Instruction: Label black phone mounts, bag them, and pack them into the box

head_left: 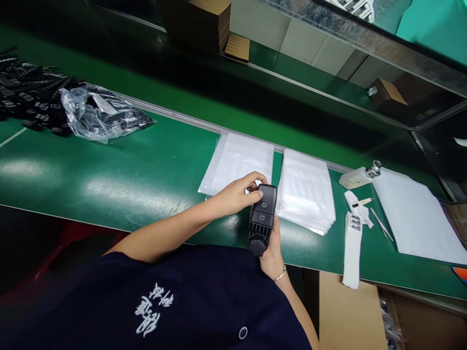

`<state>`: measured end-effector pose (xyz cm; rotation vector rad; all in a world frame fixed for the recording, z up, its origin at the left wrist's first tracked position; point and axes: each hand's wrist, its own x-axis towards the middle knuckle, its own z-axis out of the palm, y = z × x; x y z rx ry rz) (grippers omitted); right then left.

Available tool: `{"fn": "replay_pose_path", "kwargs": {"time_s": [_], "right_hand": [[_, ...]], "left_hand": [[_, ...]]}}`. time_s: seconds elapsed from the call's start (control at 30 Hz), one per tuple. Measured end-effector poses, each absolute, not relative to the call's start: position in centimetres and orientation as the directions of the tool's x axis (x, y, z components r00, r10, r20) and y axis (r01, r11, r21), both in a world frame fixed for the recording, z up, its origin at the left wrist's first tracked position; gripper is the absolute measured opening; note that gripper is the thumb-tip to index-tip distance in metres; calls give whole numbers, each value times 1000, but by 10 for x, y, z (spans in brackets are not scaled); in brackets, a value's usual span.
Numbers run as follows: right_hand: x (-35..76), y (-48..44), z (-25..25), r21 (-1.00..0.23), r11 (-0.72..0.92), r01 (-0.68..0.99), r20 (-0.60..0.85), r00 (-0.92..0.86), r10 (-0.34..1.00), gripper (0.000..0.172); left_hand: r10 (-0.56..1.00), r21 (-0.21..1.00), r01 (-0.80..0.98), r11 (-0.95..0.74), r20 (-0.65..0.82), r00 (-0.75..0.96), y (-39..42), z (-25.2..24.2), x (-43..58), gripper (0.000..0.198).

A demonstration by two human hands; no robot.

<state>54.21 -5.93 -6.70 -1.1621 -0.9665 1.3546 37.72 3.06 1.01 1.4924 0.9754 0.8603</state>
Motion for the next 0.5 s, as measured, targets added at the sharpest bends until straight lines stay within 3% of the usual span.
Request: {"fn": "replay_pose_path", "kwargs": {"time_s": [0.1, 0.23, 0.3, 0.4, 0.5], "right_hand": [[540, -46, -72, -931, -170, -323, -190, 32, 981, 48], [549, -39, -72, -889, -56, -455, -130, 133, 983, 45], [555, -42, -69, -883, 12, -470, -66, 148, 987, 52], [561, -46, -62, -894, 37, -447, -20, 122, 992, 62], [566, -43, -52, -916, 6, -400, -23, 67, 998, 70]], "left_hand": [[883, 990, 94, -106, 50, 467, 26, 9, 368, 39], [768, 966, 59, -251, 162, 620, 15, 1, 347, 85], [755, 955, 63, -289, 187, 628, 11, -5, 337, 83], [785, 981, -33, -189, 171, 596, 8, -14, 331, 75], [843, 963, -258, 80, 72, 533, 9, -22, 335, 83]]}}
